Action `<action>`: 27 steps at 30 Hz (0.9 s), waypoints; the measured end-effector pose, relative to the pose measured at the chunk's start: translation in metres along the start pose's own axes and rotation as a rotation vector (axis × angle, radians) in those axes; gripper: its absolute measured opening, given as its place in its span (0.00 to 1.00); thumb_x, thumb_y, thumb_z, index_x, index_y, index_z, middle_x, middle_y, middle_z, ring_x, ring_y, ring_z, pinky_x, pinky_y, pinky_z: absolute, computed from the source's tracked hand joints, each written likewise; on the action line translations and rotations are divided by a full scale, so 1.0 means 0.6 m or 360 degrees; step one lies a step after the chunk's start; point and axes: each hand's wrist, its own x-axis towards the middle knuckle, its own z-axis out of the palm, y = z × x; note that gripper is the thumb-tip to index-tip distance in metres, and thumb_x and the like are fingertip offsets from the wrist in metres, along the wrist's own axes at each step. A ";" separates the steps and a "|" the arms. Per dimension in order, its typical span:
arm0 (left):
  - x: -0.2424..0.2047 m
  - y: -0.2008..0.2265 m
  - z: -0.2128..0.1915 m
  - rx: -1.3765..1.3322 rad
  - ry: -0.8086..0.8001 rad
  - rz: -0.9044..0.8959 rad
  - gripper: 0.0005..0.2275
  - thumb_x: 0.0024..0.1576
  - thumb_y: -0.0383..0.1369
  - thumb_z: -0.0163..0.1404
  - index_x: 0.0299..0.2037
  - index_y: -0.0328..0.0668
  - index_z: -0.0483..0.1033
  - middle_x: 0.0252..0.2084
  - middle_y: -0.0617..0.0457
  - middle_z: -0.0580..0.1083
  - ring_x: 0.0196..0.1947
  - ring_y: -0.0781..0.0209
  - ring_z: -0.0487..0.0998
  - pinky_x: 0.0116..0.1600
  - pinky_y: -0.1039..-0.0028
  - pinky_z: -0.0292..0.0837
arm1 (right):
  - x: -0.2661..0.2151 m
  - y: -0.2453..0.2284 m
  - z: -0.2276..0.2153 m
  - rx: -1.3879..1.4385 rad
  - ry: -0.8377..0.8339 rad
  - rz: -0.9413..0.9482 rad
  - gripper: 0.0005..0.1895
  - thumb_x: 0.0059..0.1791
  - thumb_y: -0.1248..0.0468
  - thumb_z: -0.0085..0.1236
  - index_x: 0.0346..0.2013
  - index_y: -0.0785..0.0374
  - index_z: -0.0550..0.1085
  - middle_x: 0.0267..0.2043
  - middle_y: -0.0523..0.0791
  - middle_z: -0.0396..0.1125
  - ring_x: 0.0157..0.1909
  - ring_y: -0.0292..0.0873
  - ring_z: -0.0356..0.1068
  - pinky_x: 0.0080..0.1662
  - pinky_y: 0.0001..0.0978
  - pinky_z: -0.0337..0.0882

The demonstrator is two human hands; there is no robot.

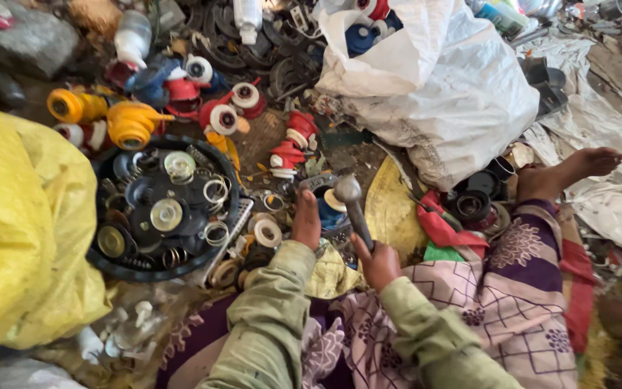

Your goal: The person sits on the floor and uses a hammer to strike a blue metal part placed on a metal weight. They then use pliers to remove a small metal ring from the part and place it into a black tray. The person repeats this process with another part.

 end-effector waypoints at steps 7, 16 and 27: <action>0.005 -0.010 -0.004 0.0076 -0.0070 0.0028 0.40 0.64 0.60 0.25 0.74 0.29 0.47 0.78 0.32 0.44 0.79 0.39 0.39 0.78 0.61 0.31 | -0.005 -0.038 -0.070 0.1170 -0.0364 0.0652 0.31 0.52 0.39 0.52 0.21 0.64 0.68 0.16 0.43 0.59 0.12 0.40 0.58 0.17 0.35 0.57; -0.034 0.105 -0.034 0.1088 -0.0466 0.0195 0.69 0.29 0.56 0.73 0.72 0.24 0.36 0.76 0.29 0.42 0.77 0.35 0.36 0.76 0.50 0.31 | -0.039 -0.046 -0.238 0.1725 -0.0068 0.0513 0.30 0.54 0.37 0.40 0.30 0.62 0.68 0.17 0.45 0.59 0.13 0.41 0.57 0.17 0.35 0.58; -0.032 0.123 -0.051 0.1479 -0.0471 0.0197 0.53 0.35 0.57 0.70 0.69 0.40 0.59 0.79 0.44 0.46 0.78 0.34 0.33 0.75 0.41 0.34 | -0.079 -0.020 -0.177 0.1813 -0.0088 -0.0016 0.19 0.56 0.49 0.55 0.37 0.64 0.72 0.27 0.44 0.65 0.25 0.37 0.65 0.26 0.30 0.65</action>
